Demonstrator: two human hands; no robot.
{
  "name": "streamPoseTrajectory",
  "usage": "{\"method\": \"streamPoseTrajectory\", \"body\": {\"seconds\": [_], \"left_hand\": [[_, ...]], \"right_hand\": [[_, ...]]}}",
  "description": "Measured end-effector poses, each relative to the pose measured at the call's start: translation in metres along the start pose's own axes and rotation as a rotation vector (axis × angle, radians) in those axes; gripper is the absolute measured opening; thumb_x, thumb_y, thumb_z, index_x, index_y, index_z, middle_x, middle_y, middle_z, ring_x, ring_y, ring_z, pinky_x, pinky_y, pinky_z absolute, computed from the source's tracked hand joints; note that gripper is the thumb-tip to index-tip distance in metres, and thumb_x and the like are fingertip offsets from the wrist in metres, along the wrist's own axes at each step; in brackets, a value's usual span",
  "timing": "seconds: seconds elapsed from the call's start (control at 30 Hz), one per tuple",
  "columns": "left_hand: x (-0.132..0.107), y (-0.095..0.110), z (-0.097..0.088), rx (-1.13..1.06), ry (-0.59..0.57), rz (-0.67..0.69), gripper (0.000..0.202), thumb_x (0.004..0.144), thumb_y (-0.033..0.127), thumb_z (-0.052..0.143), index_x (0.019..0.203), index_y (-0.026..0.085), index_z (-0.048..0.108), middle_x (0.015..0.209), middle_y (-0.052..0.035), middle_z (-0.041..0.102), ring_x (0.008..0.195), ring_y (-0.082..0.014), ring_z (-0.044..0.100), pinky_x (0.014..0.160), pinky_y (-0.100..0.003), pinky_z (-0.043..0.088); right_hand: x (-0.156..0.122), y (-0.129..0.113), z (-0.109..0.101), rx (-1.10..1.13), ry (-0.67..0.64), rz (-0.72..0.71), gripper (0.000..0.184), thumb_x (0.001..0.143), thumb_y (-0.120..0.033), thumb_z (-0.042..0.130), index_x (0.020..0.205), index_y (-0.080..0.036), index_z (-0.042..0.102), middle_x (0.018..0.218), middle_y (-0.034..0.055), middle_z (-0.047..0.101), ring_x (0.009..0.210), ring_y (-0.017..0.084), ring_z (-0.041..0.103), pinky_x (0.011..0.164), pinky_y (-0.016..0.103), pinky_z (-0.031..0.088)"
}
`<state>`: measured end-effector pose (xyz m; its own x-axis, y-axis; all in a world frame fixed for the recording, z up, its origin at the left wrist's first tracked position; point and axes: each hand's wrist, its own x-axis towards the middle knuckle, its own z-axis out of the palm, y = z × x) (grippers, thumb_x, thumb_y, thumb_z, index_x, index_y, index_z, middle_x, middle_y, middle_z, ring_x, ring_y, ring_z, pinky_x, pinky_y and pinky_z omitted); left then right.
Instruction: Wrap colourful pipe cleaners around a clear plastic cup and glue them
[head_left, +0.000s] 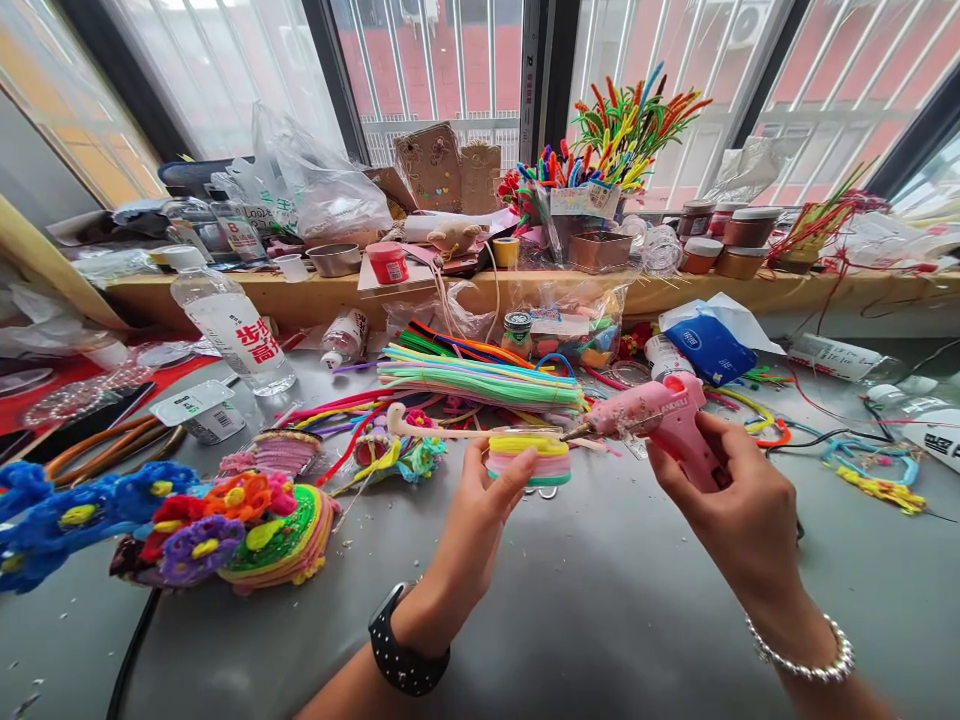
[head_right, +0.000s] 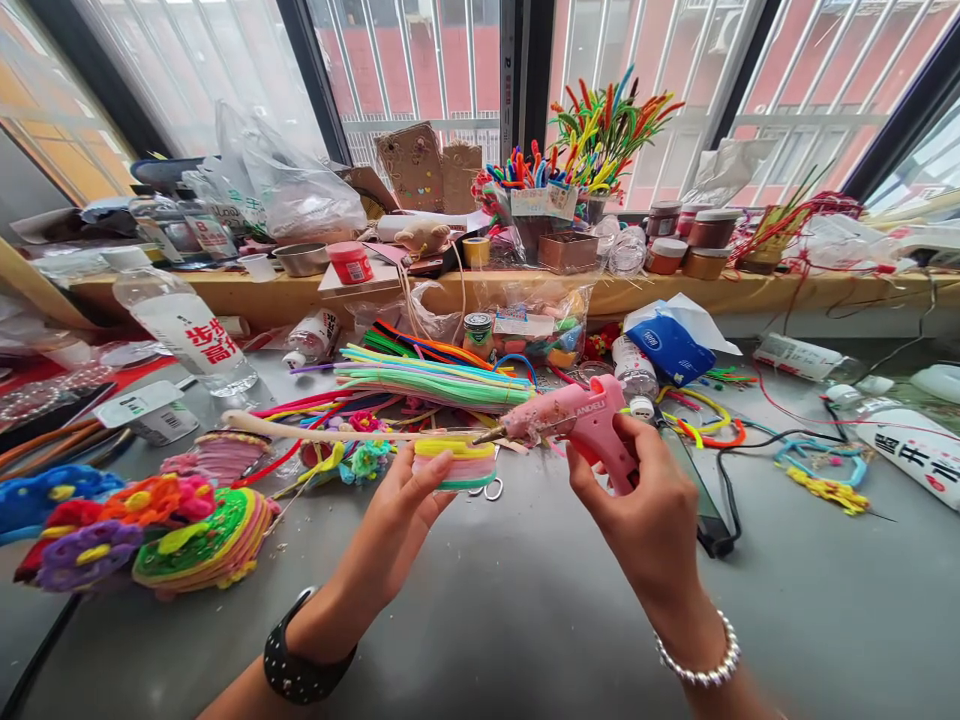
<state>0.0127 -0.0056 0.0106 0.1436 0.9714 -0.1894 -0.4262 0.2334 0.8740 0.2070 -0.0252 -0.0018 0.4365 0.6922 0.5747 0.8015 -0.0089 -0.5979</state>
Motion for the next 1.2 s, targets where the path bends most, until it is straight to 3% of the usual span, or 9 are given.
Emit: {"method": "streamPoseTrajectory", "body": {"seconds": [0.47,0.7,1.2], "left_hand": [[-0.0017,0.0021,0.0023,-0.013,0.011,0.006,0.041,0.065,0.033,0.072,0.098,0.020,0.052,0.108,-0.0092,0.064,0.110,-0.0278,0.055,0.094,-0.043,0.039],[-0.0021,0.0015,0.0014,0.002,-0.010,0.002,0.041,0.070,0.034,0.069,0.103,0.020,0.049,0.117,-0.0106,0.061,0.112,-0.0275,0.054,0.096,-0.043,0.038],[-0.0005,0.0002,0.0004,0.009,0.004,-0.004,0.039,0.070,0.035,0.069,0.100,0.022,0.047,0.114,-0.0089,0.062,0.111,-0.0277,0.055,0.096,-0.044,0.036]], "right_hand": [[-0.0002,0.0013,0.0036,-0.049,0.006,-0.081,0.053,0.070,-0.058,0.055,0.098,-0.014,0.061,0.075,0.0082,0.066,0.058,0.018,0.058,0.056,0.030,0.048],[-0.0014,0.0012,0.0028,-0.061,0.006,-0.103,0.051,0.070,-0.055,0.056,0.098,-0.013,0.061,0.078,0.0095,0.067,0.059,0.019,0.059,0.057,0.030,0.049],[-0.0017,-0.0018,0.0004,-0.115,0.105,-0.165,0.052,0.071,-0.055,0.055,0.099,-0.011,0.061,0.078,0.0105,0.068,0.057,0.019,0.059,0.057,0.031,0.049]]}}
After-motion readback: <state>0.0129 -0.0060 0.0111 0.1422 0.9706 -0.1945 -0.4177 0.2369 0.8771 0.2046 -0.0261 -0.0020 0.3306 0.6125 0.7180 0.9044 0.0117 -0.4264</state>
